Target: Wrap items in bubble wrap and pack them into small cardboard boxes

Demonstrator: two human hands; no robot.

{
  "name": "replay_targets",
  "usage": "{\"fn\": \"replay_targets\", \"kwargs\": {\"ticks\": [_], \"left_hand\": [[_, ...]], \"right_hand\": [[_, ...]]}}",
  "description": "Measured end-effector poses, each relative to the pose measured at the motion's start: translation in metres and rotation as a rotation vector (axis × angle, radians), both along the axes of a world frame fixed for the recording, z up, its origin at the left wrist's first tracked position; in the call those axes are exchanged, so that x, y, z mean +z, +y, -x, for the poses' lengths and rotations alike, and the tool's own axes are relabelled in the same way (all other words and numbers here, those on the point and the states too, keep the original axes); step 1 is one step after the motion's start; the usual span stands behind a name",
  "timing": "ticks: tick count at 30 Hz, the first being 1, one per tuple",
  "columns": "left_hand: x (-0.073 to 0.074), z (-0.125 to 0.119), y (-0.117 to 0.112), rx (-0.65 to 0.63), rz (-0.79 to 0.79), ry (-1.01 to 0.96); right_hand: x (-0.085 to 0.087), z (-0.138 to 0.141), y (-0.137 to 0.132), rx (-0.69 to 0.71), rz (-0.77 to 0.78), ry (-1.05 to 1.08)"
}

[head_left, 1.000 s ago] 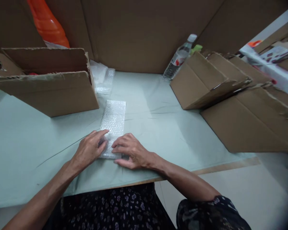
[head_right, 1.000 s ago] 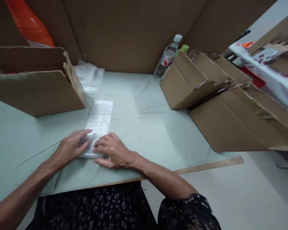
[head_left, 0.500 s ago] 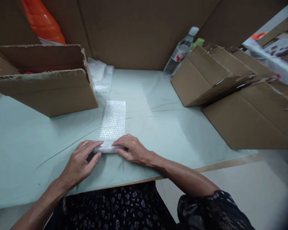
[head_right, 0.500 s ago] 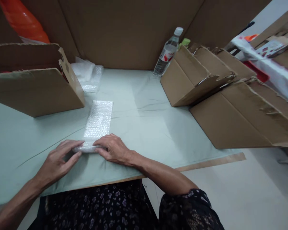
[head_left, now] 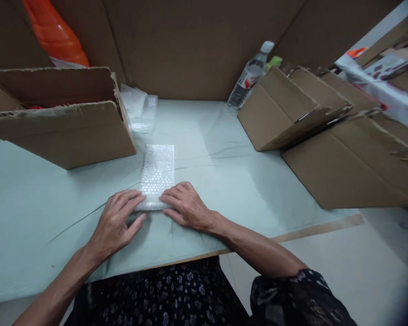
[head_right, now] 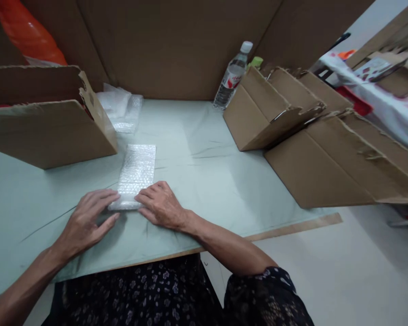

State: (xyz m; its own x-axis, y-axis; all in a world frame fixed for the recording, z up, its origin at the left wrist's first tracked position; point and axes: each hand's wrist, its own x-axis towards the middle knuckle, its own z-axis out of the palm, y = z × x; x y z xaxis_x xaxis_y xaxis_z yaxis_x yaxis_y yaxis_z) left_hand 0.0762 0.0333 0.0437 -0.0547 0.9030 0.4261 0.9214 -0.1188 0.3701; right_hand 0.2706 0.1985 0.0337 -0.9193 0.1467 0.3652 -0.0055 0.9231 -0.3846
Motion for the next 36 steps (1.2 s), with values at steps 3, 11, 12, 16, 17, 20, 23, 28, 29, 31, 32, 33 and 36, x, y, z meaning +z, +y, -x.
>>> {"fn": "replay_targets", "kwargs": {"ticks": [3,11,12,16,17,20,23,28,29,31,32,33,36], "left_hand": [[0.004,-0.003,-0.008,-0.043,0.016,-0.065],[0.008,-0.001,0.002,0.134,0.133,-0.198],[0.006,0.0,0.004,0.165,0.142,-0.183],[-0.001,0.001,0.008,0.219,0.089,-0.094],[0.0,-0.001,0.006,0.211,0.063,-0.085],[0.005,-0.006,-0.003,0.11,0.023,-0.101],[0.013,-0.011,-0.011,0.024,0.066,-0.203],[0.013,-0.009,-0.002,0.192,0.183,-0.31],[0.011,-0.008,0.001,0.219,0.175,-0.289],[0.006,-0.006,0.007,0.245,0.129,-0.244],[0.004,-0.005,0.008,0.242,0.095,-0.222],[0.003,-0.006,0.008,0.228,0.061,-0.199],[0.005,-0.01,-0.001,0.132,0.005,-0.147]], "right_hand": [[0.0,-0.001,-0.001,0.007,0.193,-0.011],[0.005,-0.003,0.0,-0.099,0.152,0.14],[0.005,-0.003,0.001,-0.091,0.105,0.131],[0.004,-0.002,0.001,-0.019,-0.032,0.03],[0.004,-0.001,0.0,-0.019,-0.034,0.012],[0.003,-0.001,-0.002,-0.041,0.088,0.014],[0.005,-0.002,-0.003,-0.041,0.298,0.031],[0.008,-0.004,-0.002,-0.135,0.272,0.132],[0.009,-0.004,-0.001,-0.134,0.206,0.156],[0.009,-0.003,0.0,-0.087,0.084,0.126],[0.009,-0.003,0.0,-0.057,0.04,0.08],[0.009,-0.003,0.0,-0.035,0.011,0.032],[0.006,-0.004,0.0,-0.025,0.054,-0.037]]}}
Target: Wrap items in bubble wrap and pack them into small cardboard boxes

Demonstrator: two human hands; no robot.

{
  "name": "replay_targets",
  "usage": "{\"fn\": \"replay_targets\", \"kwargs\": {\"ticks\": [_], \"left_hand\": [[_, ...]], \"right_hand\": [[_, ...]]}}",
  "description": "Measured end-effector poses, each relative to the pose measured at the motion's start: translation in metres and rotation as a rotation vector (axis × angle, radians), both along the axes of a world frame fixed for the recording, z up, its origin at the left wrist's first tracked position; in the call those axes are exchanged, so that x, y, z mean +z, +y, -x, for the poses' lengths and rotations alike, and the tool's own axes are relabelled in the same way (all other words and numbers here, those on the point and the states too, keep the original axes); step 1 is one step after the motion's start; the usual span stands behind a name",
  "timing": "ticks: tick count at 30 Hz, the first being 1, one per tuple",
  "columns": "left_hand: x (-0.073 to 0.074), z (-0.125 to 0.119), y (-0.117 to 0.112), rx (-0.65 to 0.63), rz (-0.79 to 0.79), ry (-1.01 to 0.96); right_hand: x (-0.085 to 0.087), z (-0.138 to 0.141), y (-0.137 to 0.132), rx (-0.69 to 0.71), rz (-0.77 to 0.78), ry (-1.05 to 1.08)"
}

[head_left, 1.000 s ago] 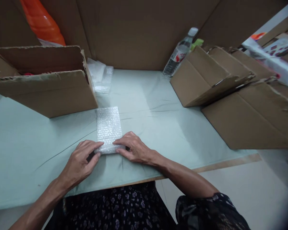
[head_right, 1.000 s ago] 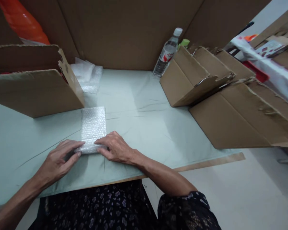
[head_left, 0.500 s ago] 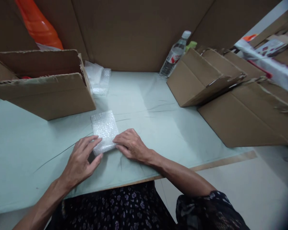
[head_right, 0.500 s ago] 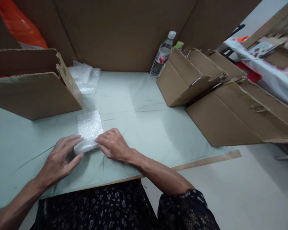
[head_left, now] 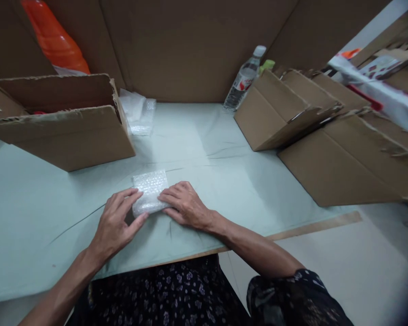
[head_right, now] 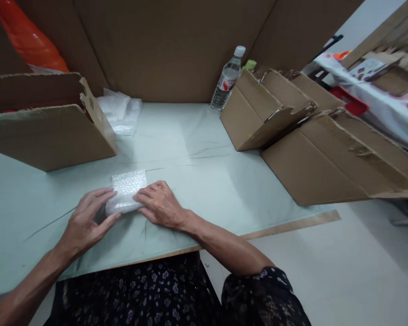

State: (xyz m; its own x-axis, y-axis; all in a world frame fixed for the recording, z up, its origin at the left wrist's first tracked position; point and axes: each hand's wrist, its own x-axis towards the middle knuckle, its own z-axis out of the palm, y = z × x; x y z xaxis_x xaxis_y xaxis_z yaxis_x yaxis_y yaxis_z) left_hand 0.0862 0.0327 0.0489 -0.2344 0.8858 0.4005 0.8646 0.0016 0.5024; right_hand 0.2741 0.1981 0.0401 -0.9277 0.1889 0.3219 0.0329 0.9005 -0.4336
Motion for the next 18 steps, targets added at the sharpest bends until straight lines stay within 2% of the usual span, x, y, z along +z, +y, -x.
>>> {"fn": "replay_targets", "kwargs": {"ticks": [3,6,10,14,18], "left_hand": [[0.006,-0.004,-0.01,-0.069,0.051,-0.055],[0.008,-0.005,-0.011,-0.011,0.116,-0.117],[0.0,0.0,-0.002,0.067,0.116,-0.022],[-0.009,0.005,0.001,0.126,0.113,0.067],[-0.005,0.003,-0.001,0.166,0.106,0.014]], "right_hand": [[-0.003,-0.001,-0.002,0.01,0.182,0.027],[-0.003,-0.001,-0.003,-0.011,0.242,0.039],[0.002,-0.001,-0.002,-0.112,0.078,0.128],[0.005,-0.001,0.0,-0.006,-0.075,0.097],[-0.003,0.002,0.001,0.047,-0.166,-0.005]]}}
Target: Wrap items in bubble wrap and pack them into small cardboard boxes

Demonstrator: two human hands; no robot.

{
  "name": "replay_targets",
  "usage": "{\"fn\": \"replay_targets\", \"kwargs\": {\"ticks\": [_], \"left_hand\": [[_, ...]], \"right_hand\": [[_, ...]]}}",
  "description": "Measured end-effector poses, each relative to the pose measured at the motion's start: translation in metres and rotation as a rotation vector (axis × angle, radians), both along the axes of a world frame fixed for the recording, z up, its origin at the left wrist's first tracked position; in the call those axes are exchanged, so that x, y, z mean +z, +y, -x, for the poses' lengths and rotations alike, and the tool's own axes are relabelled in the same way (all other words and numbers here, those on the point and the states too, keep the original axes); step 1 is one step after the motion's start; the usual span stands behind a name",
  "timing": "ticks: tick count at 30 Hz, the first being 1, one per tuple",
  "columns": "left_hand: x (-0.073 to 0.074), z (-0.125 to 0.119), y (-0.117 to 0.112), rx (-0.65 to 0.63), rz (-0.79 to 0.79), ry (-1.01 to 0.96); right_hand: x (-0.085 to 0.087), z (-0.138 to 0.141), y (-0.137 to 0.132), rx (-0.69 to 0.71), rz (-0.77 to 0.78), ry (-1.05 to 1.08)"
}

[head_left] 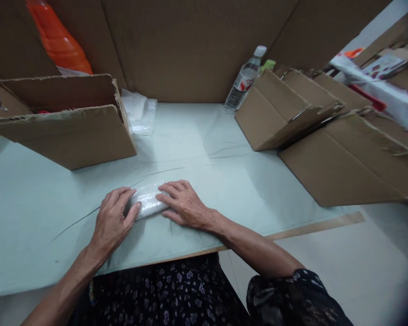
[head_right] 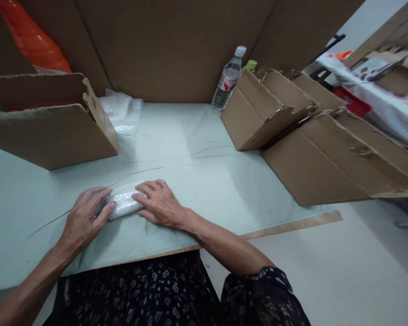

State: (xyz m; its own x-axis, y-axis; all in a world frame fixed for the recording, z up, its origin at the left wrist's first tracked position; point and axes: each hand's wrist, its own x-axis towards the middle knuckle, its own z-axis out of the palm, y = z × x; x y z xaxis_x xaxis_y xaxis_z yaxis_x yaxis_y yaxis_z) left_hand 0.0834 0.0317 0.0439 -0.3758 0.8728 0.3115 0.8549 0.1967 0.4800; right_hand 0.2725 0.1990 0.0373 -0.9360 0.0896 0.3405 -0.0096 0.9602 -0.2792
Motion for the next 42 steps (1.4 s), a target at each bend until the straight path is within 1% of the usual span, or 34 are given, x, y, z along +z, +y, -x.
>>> {"fn": "replay_targets", "kwargs": {"ticks": [4,7,10,14,17,19,21,23,25,26,27,29,33,36,38,39,42], "left_hand": [[0.012,-0.009,-0.005,0.056,-0.011,-0.179],[0.018,-0.012,-0.013,0.16,0.008,-0.36],[0.019,-0.011,-0.023,0.243,0.056,-0.611],[0.021,-0.013,-0.028,0.254,0.075,-1.019],[0.023,-0.021,-0.022,0.265,0.036,-1.267],[0.023,-0.027,-0.017,0.28,0.003,-1.339],[0.022,-0.03,-0.014,0.282,-0.007,-1.349],[0.02,-0.031,-0.012,0.264,0.007,-1.308],[0.016,-0.031,-0.012,0.24,0.019,-1.244],[0.014,-0.03,-0.012,0.233,0.017,-1.214],[0.013,-0.03,-0.012,0.232,0.01,-1.19],[0.013,-0.03,-0.013,0.246,-0.007,-1.146],[0.019,-0.034,-0.013,0.272,-0.025,-1.053],[0.021,-0.042,-0.012,0.221,-0.029,-1.007],[0.019,-0.047,-0.011,0.176,-0.03,-0.963],[0.016,-0.049,-0.011,0.154,-0.028,-0.934],[0.009,-0.05,-0.009,0.086,-0.011,-0.809]], "right_hand": [[-0.007,0.002,0.001,-0.04,0.04,0.029],[-0.008,0.003,0.001,-0.058,0.095,0.085],[-0.006,0.003,0.001,-0.1,0.183,0.152],[-0.002,0.002,0.0,-0.167,0.321,0.239],[0.0,0.001,0.0,-0.123,0.344,0.266],[0.0,0.001,-0.001,-0.063,0.33,0.267],[0.0,0.001,-0.002,-0.015,0.306,0.241],[0.001,0.0,-0.003,0.009,0.289,0.196],[0.004,-0.001,-0.004,0.023,0.309,0.157],[0.006,-0.002,-0.004,0.031,0.343,0.146],[0.009,-0.004,-0.004,0.037,0.396,0.139],[0.015,-0.007,-0.001,0.044,0.559,0.124],[0.023,-0.009,0.006,-0.003,1.002,0.05],[0.022,-0.008,0.008,-0.041,1.27,-0.025],[0.019,-0.007,0.007,-0.039,1.37,-0.071],[0.018,-0.006,0.006,-0.039,1.39,-0.087],[0.016,-0.004,0.004,-0.061,1.354,-0.083]]}}
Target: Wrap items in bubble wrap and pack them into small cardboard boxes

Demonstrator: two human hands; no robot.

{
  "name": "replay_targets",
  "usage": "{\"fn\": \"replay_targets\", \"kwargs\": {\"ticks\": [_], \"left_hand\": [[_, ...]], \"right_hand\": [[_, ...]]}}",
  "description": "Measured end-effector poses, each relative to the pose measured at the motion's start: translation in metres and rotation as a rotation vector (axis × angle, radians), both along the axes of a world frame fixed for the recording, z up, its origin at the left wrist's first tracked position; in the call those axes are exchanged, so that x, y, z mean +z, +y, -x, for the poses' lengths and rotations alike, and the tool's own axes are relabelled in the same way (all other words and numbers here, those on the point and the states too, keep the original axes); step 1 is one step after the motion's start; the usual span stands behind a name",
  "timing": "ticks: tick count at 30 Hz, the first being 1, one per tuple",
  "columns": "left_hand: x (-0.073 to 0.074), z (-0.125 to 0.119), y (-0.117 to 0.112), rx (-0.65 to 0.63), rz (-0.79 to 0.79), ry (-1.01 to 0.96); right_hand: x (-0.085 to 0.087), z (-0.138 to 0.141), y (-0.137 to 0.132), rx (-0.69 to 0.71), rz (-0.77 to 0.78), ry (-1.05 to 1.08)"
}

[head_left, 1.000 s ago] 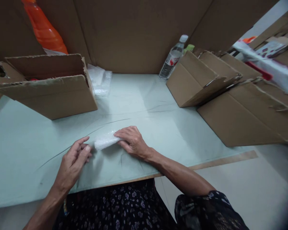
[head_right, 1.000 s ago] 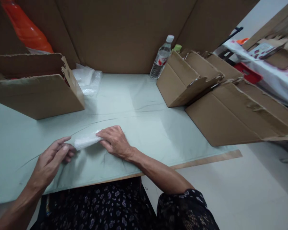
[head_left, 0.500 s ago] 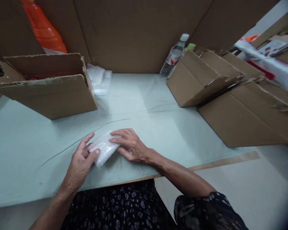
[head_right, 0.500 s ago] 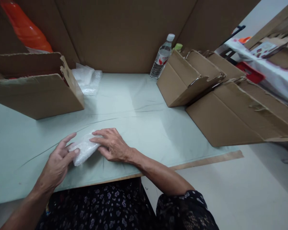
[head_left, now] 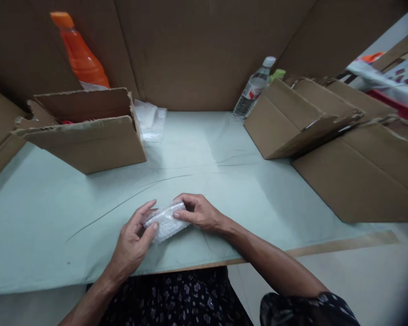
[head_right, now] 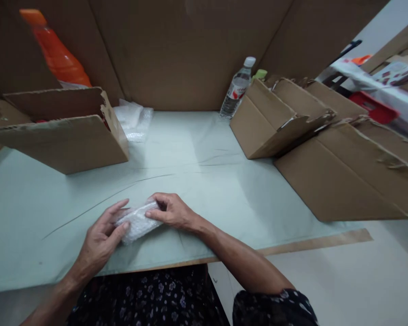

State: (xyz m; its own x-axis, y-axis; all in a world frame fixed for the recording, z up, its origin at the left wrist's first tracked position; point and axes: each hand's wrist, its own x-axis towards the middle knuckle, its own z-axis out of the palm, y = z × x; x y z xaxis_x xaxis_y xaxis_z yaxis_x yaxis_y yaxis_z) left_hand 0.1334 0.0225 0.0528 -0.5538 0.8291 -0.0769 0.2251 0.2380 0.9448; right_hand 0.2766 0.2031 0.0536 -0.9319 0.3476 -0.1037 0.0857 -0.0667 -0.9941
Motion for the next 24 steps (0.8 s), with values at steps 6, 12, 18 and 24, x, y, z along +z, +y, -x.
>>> {"fn": "replay_targets", "kwargs": {"ticks": [6,12,18,24], "left_hand": [[0.03,0.045,0.006,-0.01,-0.16,0.605],[0.097,0.148,0.033,0.198,-0.356,1.345],[0.113,0.2,0.062,0.113,-0.228,1.334],[0.121,0.159,0.031,0.059,-0.229,1.302]], "right_hand": [[0.005,0.001,0.008,-0.164,-0.102,0.02],[0.005,-0.004,0.027,-0.323,-0.136,0.028],[0.004,-0.005,0.038,-0.435,-0.152,0.052],[0.007,-0.011,0.047,-0.556,-0.18,0.082]]}}
